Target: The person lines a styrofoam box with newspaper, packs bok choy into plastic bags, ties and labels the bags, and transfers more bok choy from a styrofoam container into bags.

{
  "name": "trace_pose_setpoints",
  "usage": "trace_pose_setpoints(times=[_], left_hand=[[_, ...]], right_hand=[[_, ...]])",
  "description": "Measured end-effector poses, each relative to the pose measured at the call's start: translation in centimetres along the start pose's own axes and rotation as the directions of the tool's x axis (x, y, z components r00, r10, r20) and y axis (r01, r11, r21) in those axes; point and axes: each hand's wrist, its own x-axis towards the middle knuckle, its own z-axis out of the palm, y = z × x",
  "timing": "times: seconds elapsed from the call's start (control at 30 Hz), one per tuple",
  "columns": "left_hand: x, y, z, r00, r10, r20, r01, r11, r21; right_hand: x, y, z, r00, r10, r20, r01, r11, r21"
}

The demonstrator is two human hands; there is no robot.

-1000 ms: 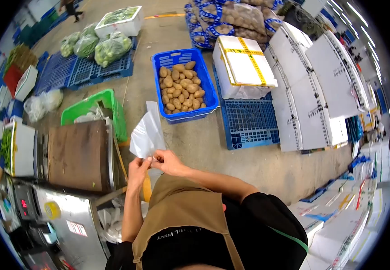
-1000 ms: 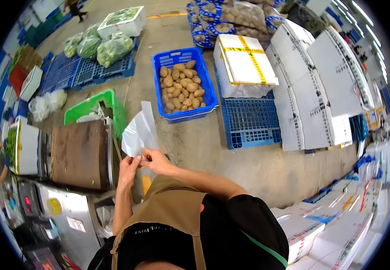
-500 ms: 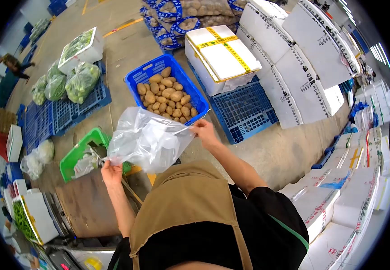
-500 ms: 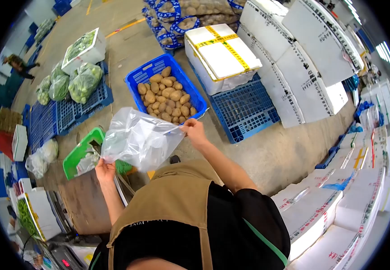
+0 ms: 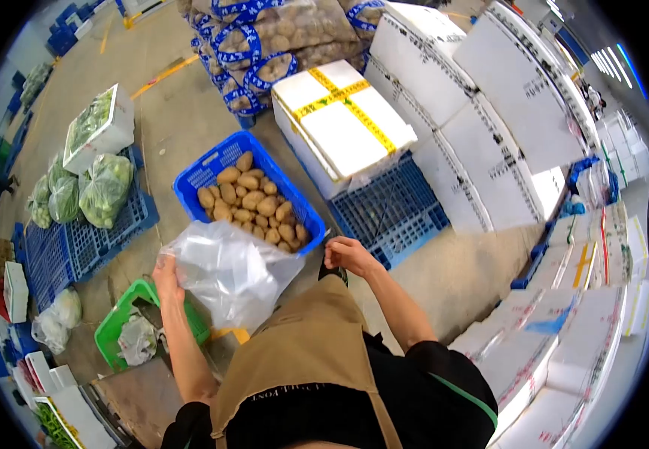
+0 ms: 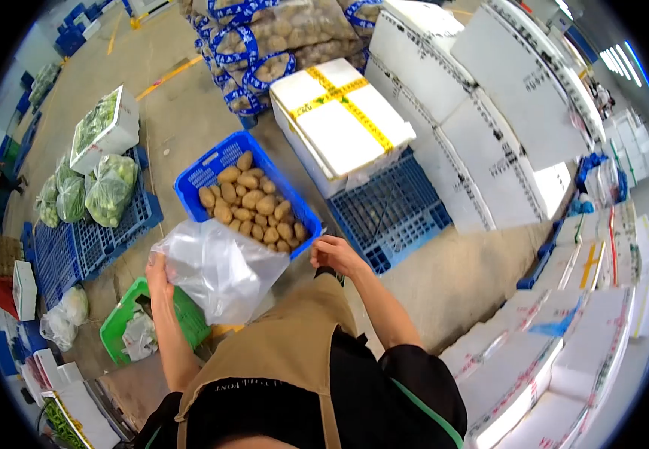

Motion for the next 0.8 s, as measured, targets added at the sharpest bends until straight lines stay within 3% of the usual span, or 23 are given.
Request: trace_pose_setpoints(times=[0.07, 0.13, 0.17, 0.27, 0.3, 0.4, 0.47, 0.5, 0.63, 0.73, 0.77, 0.8], left_hand=[[3.2, -0.7, 3.6, 0.998, 0.054, -0.013, -0.049, 0.967, 0.248], [5.0, -1.1, 8.9, 0.989, 0.138, -0.043, -0.093, 0.833, 0.546], [6.2, -0.7, 11.7, 0.963, 0.200, 0.179, -0.267, 0.657, 0.705], [11.1, -3.5, 20.2, 0.793, 0.411, 0.450, -0.608, 0.481, 0.632], [13.2, -5.2, 22.4, 0.836, 0.306, 0.456, -0.542, 0.588, 0.601], [17.8, -8.9, 29.7, 0.897, -0.083, 0.434, -0.205, 0.791, 0.576], [19.9, -10.6, 34.7, 0.861, -0.207, 0.465, -0.203, 0.698, 0.687], [20.5, -11.5, 36.5, 0.839, -0.274, 0.470, -0.199, 0.649, 0.734], [23.4, -14.9, 41.0, 0.705, -0.488, 0.514, -0.035, 0.700, 0.713], [24.6, -16.6, 43.3, 0.730, -0.534, 0.426, -0.096, 0.538, 0.838], [25.6, -17.7, 43.0, 0.738, -0.545, 0.397, -0.161, 0.429, 0.889], [26.1, -18.7, 42.7, 0.728, -0.560, 0.395, -0.175, 0.406, 0.897]], right_hand=[[3.4, -3.0, -4.7, 0.982, -0.023, -0.188, 0.032, 0.998, 0.045], [7.8, -4.3, -10.7, 0.933, 0.000, -0.361, 0.018, 0.999, 0.048], [10.5, -4.8, -14.1, 0.899, 0.017, -0.438, -0.006, 1.000, 0.028], [18.5, -5.5, -21.9, 0.792, 0.068, -0.607, -0.114, 0.993, -0.037], [20.6, -6.0, -22.9, 0.752, 0.133, -0.646, -0.174, 0.985, -0.001], [26.5, -8.1, -24.5, 0.653, 0.326, -0.684, 0.023, 0.894, 0.448], [29.6, -8.8, -26.0, 0.824, 0.262, -0.503, 0.093, 0.812, 0.576], [30.4, -9.7, -26.2, 0.829, 0.287, -0.479, 0.073, 0.795, 0.603], [28.6, -14.1, -25.2, 0.835, 0.364, -0.413, -0.010, 0.761, 0.649], [24.7, -17.3, -25.1, 0.923, 0.316, -0.218, -0.098, 0.743, 0.663], [23.7, -18.4, -24.8, 0.936, 0.297, -0.189, -0.096, 0.731, 0.675], [23.9, -18.4, -24.6, 0.923, 0.313, -0.225, -0.096, 0.751, 0.653]])
